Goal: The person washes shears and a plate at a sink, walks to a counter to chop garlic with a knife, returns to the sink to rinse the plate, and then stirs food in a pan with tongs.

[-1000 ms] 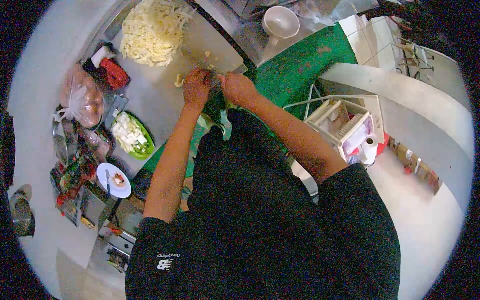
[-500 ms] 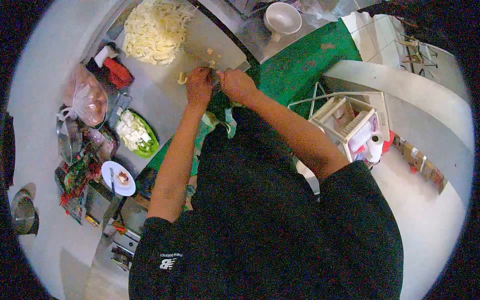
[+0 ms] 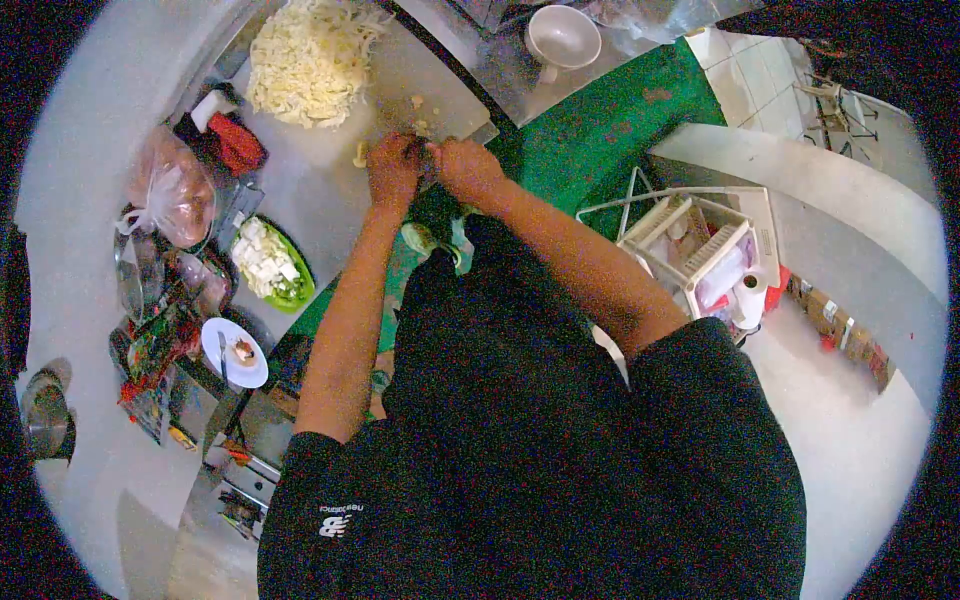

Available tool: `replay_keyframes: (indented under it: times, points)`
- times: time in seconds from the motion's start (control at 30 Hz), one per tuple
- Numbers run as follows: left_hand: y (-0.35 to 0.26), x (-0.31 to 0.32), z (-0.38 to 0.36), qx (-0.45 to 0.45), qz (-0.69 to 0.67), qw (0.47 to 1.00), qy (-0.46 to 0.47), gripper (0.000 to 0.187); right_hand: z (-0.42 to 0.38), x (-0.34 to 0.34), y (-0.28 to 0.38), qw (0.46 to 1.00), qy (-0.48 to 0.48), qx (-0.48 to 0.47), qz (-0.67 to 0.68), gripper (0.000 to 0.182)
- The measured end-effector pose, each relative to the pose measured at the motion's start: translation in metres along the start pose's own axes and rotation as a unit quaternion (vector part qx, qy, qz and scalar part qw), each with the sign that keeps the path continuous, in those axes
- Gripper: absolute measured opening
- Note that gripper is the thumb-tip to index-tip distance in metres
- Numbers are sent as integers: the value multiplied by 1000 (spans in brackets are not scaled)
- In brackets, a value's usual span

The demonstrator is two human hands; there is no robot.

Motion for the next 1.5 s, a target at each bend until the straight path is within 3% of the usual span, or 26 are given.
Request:
replay_keyframes:
  times: [0.07, 0.27, 0.33, 0.37, 0.43, 0.53, 0.7, 0.77, 0.9, 1.0, 1.1, 1.2, 1.27, 1.37, 1.5]
  points:
    - [2, 2, -2, 5, 49, 999, 4, 13, -2, -4, 3, 1000, 2, -14, 0, 53]
    - [9, 5, -2, -2, 12, 1000, -14, 14, -1, -10, 4, 1000, -7, 6, -7, 51]
    - [9, 5, -3, -9, 4, 1000, -12, 13, 2, -16, 17, 996, 0, -82, -24, 51]
    - [9, 4, -2, -17, -6, 1000, -11, 13, 3, -12, 15, 996, -1, -83, -24, 51]
    - [1, 0, -5, -14, -3, 999, -30, 13, 2, 4, 0, 1000, -17, -4, -12, 48]
    - [7, 2, -5, -5, -6, 998, -54, 14, 2, 3, 6, 996, -39, -74, -37, 49]
    - [7, 0, 0, -7, 7, 999, -49, 14, -1, -18, 16, 999, 10, -39, -13, 49]
    - [12, 1, -2, -55, -69, 996, -32, 14, -6, -16, 18, 999, 34, -40, -2, 48]
    - [8, -4, -1, -11, 0, 999, -44, 14, 10, 0, 6, 999, 29, -18, 9, 51]
    - [6, -4, 2, -68, -41, 997, -4, 11, 9, 1, 3, 1000, 25, -18, -3, 54]
    - [6, -8, 1, -99, -43, 993, -43, 8, 11, 4, 2, 999, 32, -7, 3, 56]
    - [7, -13, 4, -103, -21, 993, -60, 16, 15, 9, 1, 999, 44, -4, -2, 57]
    - [14, -8, 3, -178, -64, 982, -26, 15, 15, 5, 2, 999, 45, -6, -15, 56]
    - [11, -12, 2, -148, -36, 987, -46, 16, 9, -2, 9, 998, 56, -3, 1, 54]
    - [10, -11, 5, -121, -34, 990, -58, 22, 2, -20, 21, 996, 34, -81, -19, 48]
Point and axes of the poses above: each hand's wrist, its own z-axis towards the middle knuckle, its own x-axis out of the palm, y = z × x, the point moved 6 cm from there along z, towards the middle knuckle, and after that the axes turned 1 degree about -y, right-handed, at the moved point
